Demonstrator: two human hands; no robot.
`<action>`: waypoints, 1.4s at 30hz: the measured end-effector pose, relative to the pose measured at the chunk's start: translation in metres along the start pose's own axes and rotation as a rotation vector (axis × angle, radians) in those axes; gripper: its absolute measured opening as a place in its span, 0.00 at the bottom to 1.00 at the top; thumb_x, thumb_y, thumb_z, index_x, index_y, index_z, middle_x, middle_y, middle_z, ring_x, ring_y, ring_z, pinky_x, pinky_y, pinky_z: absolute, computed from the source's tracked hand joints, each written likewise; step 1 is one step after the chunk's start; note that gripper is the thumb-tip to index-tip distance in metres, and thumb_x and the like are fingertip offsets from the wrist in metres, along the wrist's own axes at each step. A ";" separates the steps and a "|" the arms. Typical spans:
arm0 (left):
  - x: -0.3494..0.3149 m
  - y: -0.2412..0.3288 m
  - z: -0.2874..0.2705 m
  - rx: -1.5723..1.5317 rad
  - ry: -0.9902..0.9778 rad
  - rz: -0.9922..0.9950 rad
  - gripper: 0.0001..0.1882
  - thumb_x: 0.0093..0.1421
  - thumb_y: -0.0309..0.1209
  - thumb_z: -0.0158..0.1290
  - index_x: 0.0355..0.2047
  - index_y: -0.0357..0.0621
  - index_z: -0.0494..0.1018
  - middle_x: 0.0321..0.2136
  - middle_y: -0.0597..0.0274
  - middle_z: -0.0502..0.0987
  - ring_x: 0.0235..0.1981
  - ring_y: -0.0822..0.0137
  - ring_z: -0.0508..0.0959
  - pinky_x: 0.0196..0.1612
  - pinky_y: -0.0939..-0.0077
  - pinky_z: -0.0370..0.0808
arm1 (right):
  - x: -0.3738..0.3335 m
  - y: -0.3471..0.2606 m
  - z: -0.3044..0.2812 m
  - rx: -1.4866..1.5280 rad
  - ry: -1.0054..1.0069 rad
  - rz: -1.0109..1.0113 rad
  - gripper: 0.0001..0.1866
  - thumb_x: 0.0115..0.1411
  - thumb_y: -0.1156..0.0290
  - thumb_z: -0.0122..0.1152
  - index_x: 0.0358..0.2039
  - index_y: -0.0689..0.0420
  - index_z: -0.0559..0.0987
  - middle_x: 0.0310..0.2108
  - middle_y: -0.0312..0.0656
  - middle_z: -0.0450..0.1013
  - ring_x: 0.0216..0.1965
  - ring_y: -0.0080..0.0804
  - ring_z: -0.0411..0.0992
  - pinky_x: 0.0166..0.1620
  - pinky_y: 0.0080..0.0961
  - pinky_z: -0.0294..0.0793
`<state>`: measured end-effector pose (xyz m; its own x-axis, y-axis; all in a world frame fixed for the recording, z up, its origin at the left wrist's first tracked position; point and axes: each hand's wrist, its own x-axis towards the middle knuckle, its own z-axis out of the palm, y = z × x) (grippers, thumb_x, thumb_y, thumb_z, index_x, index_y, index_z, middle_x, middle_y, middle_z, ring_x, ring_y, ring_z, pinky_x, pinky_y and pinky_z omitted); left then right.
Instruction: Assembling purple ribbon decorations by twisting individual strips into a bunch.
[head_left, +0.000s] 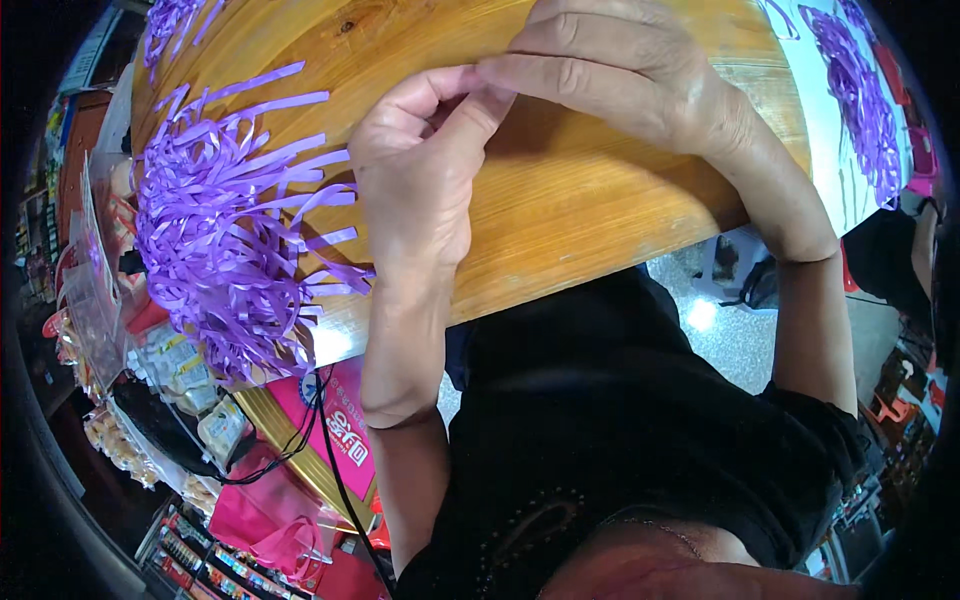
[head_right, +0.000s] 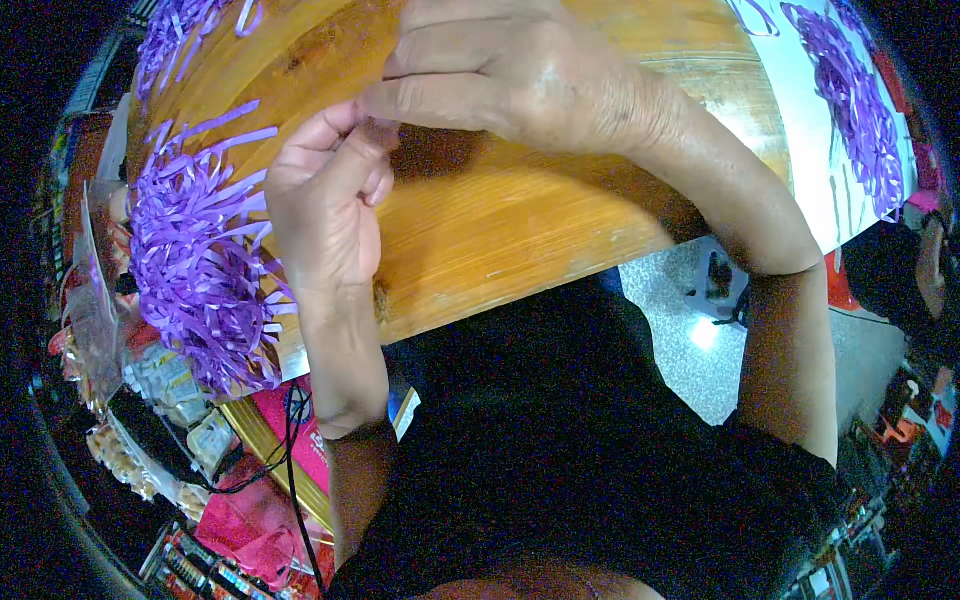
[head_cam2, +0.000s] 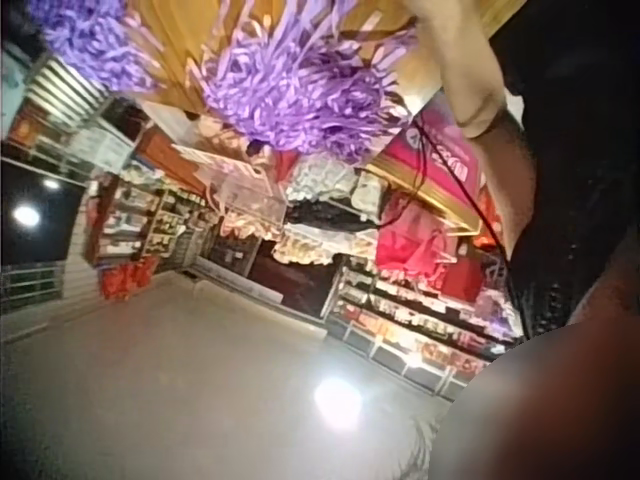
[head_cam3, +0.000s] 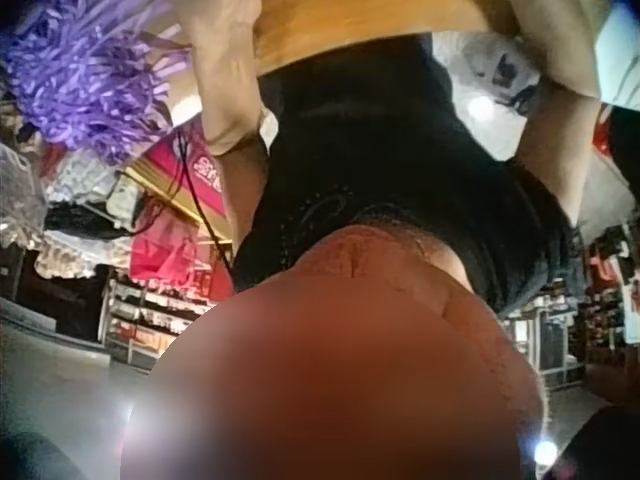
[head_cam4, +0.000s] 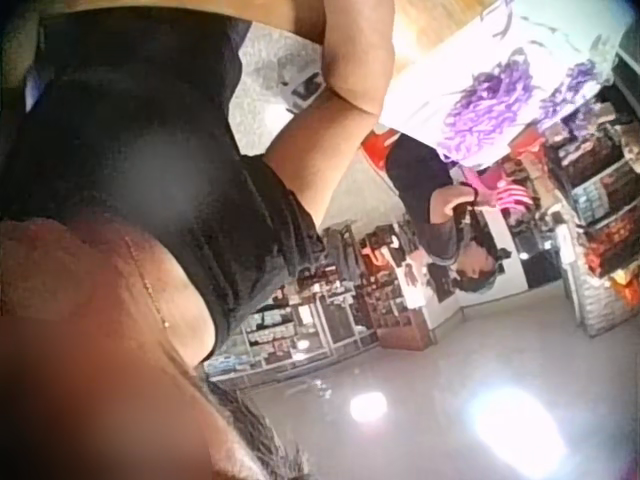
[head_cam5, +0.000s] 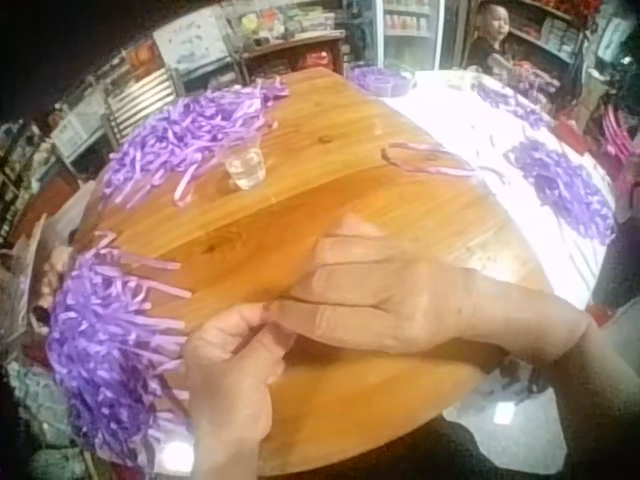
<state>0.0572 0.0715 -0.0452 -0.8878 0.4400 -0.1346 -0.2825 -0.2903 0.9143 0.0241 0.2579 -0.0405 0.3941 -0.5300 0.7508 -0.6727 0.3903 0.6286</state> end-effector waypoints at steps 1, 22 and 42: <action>0.001 0.001 -0.002 -0.003 0.001 -0.004 0.08 0.52 0.22 0.58 0.33 0.33 0.75 0.23 0.68 0.75 0.21 0.85 0.66 0.23 0.91 0.60 | -0.003 0.001 -0.001 0.003 -0.002 0.004 0.12 0.45 0.78 0.59 0.34 0.65 0.77 0.27 0.40 0.70 0.27 0.29 0.68 0.28 0.23 0.64; 0.009 -0.005 -0.005 -0.041 -0.003 0.014 0.06 0.52 0.23 0.57 0.30 0.36 0.73 0.18 0.75 0.66 0.15 0.86 0.58 0.16 0.90 0.51 | 0.012 -0.022 -0.025 0.242 -0.184 0.651 0.09 0.46 0.72 0.66 0.27 0.60 0.77 0.24 0.39 0.72 0.26 0.31 0.70 0.30 0.24 0.67; -0.001 -0.002 0.003 0.152 0.062 0.133 0.06 0.53 0.22 0.56 0.32 0.36 0.73 0.24 0.72 0.73 0.21 0.86 0.66 0.24 0.94 0.63 | 0.052 -0.034 -0.038 0.558 -0.501 1.579 0.07 0.53 0.71 0.59 0.29 0.61 0.75 0.24 0.45 0.72 0.27 0.38 0.73 0.30 0.26 0.71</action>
<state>0.0597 0.0741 -0.0455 -0.9358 0.3515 -0.0285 -0.1081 -0.2090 0.9719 0.0912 0.2458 -0.0152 -0.9370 -0.1326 0.3232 -0.3454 0.4898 -0.8005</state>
